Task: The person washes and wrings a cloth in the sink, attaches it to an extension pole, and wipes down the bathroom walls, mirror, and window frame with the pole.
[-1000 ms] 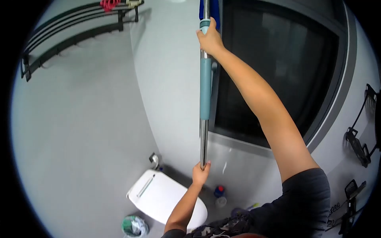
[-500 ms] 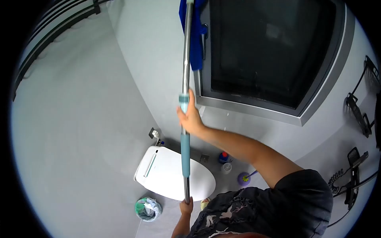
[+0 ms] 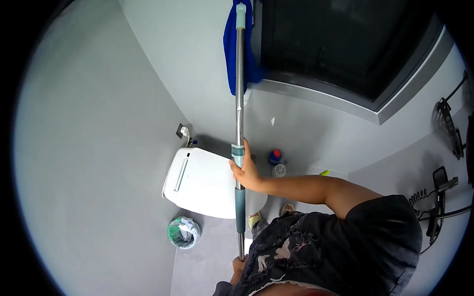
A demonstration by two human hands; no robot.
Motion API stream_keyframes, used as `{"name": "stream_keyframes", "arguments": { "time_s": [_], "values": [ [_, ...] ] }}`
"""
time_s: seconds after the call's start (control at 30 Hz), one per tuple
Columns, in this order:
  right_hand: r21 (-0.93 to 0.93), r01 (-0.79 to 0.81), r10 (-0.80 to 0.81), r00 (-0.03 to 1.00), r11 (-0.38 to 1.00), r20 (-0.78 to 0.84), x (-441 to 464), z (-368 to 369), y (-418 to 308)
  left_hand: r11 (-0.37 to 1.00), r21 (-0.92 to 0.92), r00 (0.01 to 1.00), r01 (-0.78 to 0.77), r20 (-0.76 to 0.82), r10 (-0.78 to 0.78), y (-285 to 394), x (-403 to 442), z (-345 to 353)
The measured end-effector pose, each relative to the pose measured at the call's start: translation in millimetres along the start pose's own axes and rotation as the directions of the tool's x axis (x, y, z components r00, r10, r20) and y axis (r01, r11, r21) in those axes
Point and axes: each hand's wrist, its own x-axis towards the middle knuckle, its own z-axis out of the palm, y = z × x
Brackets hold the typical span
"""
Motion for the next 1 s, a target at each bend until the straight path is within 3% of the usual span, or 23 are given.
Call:
{"name": "stream_keyframes", "arguments": {
  "time_s": [0.13, 0.27, 0.43, 0.5, 0.53, 0.6, 0.67, 0.77, 0.87, 0.9, 1.0],
  "values": [
    [-0.029, -0.015, 0.016, 1.0, 0.999, 0.021, -21.3, 1.6, 44.9, 0.995, 0.004, 0.988, 0.104, 0.112, -0.104, -30.5, -28.8, 8.8],
    [-0.1, -0.179, 0.185, 0.981, 0.979, 0.057, -55.8, 2.1, 69.1, 0.98, -0.005, 0.97, 0.198, 0.146, -0.196, -33.0, -43.8, 2.7],
    [0.003, -0.194, 0.193, 0.976, 0.981, 0.101, -54.1, -4.7, 73.4, 0.973, -0.01, 0.964, 0.229, 0.145, -0.225, -14.8, -45.1, -9.1],
    [-0.275, 0.247, -0.217, 0.967, 0.929, 0.137, -44.3, -9.3, 76.3, 0.976, -0.013, 0.968, 0.219, 0.13, -0.215, -7.0, -44.5, -17.3],
    [-0.185, 0.143, -0.125, 0.987, 0.972, 0.105, -34.2, -17.0, 77.7, 0.977, -0.013, 0.97, 0.213, 0.12, -0.21, -3.9, -44.7, -23.6],
    [0.182, -0.163, 0.153, 0.986, 0.97, 0.066, 7.5, -24.3, 51.8, 0.982, -0.014, 0.978, 0.186, 0.093, -0.184, 2.7, -45.7, -36.6],
    [0.102, -0.181, 0.175, 0.983, 0.978, 0.058, 38.5, -29.4, 35.9, 0.991, -0.004, 0.99, 0.133, 0.054, -0.133, 10.8, -49.9, -49.7],
    [0.128, -0.223, 0.219, 0.975, 0.966, 0.045, 49.8, -16.7, 39.9, 1.0, -0.024, 1.0, -0.01, -0.014, 0.01, 43.6, -42.5, -78.6],
    [0.155, -0.135, 0.131, 0.991, 0.979, 0.034, 65.7, -6.4, 62.9, 0.938, -0.313, 0.989, -0.148, -0.067, 0.133, 144.8, 6.7, -122.9],
    [-0.091, -0.014, 0.014, 1.0, 0.996, 0.004, 76.8, -5.7, 80.8, 0.932, -0.171, 0.944, -0.319, -0.15, 0.296, 168.6, 25.1, -135.7],
    [-0.203, -0.216, 0.258, 0.943, 0.955, 0.21, 85.6, -27.3, 43.3, 0.933, -0.173, 0.937, -0.316, -0.212, 0.278, 226.5, 38.5, -160.7]
  ]
}}
